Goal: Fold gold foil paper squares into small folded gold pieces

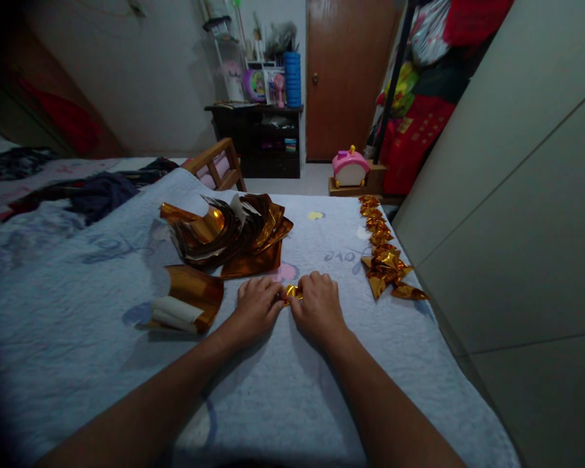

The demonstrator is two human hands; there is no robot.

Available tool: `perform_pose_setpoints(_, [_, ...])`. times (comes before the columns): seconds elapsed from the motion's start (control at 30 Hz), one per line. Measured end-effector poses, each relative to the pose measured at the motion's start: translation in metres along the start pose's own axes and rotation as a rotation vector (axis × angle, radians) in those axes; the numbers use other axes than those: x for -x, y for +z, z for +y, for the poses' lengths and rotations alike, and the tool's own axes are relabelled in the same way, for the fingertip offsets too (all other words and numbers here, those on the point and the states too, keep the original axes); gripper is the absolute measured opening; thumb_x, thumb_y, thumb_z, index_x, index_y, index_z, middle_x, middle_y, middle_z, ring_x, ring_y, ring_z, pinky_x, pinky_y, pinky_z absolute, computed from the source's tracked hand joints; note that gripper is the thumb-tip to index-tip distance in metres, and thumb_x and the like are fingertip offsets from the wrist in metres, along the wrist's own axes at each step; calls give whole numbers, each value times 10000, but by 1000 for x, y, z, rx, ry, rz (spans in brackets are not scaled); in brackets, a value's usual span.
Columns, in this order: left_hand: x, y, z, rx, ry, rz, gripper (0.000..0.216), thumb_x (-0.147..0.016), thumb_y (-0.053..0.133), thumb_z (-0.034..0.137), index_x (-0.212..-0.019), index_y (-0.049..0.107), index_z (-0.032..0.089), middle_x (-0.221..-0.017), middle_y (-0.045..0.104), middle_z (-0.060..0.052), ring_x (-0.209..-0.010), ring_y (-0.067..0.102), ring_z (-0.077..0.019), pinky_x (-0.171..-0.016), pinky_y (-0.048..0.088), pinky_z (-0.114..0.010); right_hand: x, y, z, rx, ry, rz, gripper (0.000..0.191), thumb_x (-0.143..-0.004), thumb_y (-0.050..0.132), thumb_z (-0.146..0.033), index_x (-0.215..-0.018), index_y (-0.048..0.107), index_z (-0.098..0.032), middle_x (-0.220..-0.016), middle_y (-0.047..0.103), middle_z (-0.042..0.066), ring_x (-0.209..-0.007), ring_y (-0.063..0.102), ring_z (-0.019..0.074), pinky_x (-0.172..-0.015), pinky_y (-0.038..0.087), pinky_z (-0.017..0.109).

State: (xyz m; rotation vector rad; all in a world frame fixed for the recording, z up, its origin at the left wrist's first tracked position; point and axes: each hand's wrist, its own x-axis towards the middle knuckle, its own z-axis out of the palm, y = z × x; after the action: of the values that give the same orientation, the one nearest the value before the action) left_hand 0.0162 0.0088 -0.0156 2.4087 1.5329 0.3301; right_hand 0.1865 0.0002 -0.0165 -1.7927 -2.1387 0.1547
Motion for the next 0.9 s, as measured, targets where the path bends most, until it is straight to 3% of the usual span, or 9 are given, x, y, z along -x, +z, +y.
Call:
perform_pose_setpoints(0.1, [0, -2, -2, -16, 4, -36, 117, -971, 520, 247, -1056, 600, 234, -1130, 599, -60, -1076, 485, -275, -974, 349, -437, 1, 0, -3, 26, 15, 8, 272, -943, 592, -454, -897, 623, -188, -973, 628, 87, -924, 518, 261, -799, 318, 372])
perform_pose_setpoints(0.43, [2, -1, -3, -58, 29, -48, 160, -989, 450, 223, -1093, 572, 223, -1144, 584, -75, -1063, 476, -274, -968, 355, -432, 1, -3, -8, 82, 99, -46, 283, -898, 631, -465, -982, 620, -196, -1034, 602, 104, -995, 516, 301, -825, 347, 398])
perform_pose_setpoints(0.7, [2, 0, -2, -27, 9, -42, 169, -985, 472, 237, -1101, 595, 245, -1148, 579, -65, -1043, 467, -273, -951, 350, -430, 2, -2, 7, 42, 163, 33, 350, -861, 685, -414, -1165, 634, -249, -1223, 567, 112, -1144, 503, 323, -993, 339, 483])
perform_pose_setpoints(0.9, [2, 0, -1, -11, 0, -43, 168, -973, 490, 229, -1096, 604, 243, -1137, 582, -60, -1064, 464, -272, -980, 343, -434, 0, 0, 24, 53, 213, 36, 351, -895, 646, -392, -1231, 627, -289, -1259, 558, 104, -1184, 499, 324, -1029, 322, 512])
